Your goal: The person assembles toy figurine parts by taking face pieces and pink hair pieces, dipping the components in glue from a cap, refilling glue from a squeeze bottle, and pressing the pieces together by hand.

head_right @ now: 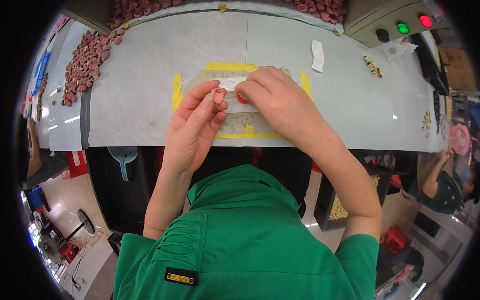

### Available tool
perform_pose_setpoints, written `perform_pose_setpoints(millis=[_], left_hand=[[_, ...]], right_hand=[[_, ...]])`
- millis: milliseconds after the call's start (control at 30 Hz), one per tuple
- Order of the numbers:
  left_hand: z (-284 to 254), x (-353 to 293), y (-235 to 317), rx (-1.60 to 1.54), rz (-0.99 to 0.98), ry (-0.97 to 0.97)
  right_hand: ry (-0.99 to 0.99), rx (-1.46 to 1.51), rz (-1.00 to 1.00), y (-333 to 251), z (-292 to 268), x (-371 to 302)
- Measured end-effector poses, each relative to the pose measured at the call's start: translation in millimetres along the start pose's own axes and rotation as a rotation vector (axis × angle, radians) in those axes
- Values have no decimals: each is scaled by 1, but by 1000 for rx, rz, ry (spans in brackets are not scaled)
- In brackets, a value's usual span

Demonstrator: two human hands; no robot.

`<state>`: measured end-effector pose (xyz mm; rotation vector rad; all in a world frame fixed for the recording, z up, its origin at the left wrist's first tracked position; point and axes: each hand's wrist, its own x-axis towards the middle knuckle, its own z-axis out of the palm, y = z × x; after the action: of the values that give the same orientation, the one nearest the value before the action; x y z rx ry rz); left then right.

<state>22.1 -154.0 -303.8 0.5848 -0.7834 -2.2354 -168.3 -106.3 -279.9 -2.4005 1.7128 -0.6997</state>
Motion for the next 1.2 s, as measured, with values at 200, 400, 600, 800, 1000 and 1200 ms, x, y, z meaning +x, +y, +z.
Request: perform_pose_setpoints(millis=[200, 400, 600, 800, 1000, 1200], left_hand=[[4, -1, 3, 26, -50, 32], [6, 2, 2, 52, -67, 12], [5, 3, 1, 54, -61, -2], [8, 1, -8, 106, 38, 27], [9, -1, -7, 285, 179, 20], [9, 3, 3, 143, -6, -49]], right_hand=[[124, 679, 443, -12, -2, -15], [260, 1267, 542, -28, 2, -13], [279, 1165, 511, -34, 5, -7], [313, 415, 220, -35, 8, -7], [342, 596, 322, -38, 10, -13], [135, 556, 129, -25, -2, -7]])
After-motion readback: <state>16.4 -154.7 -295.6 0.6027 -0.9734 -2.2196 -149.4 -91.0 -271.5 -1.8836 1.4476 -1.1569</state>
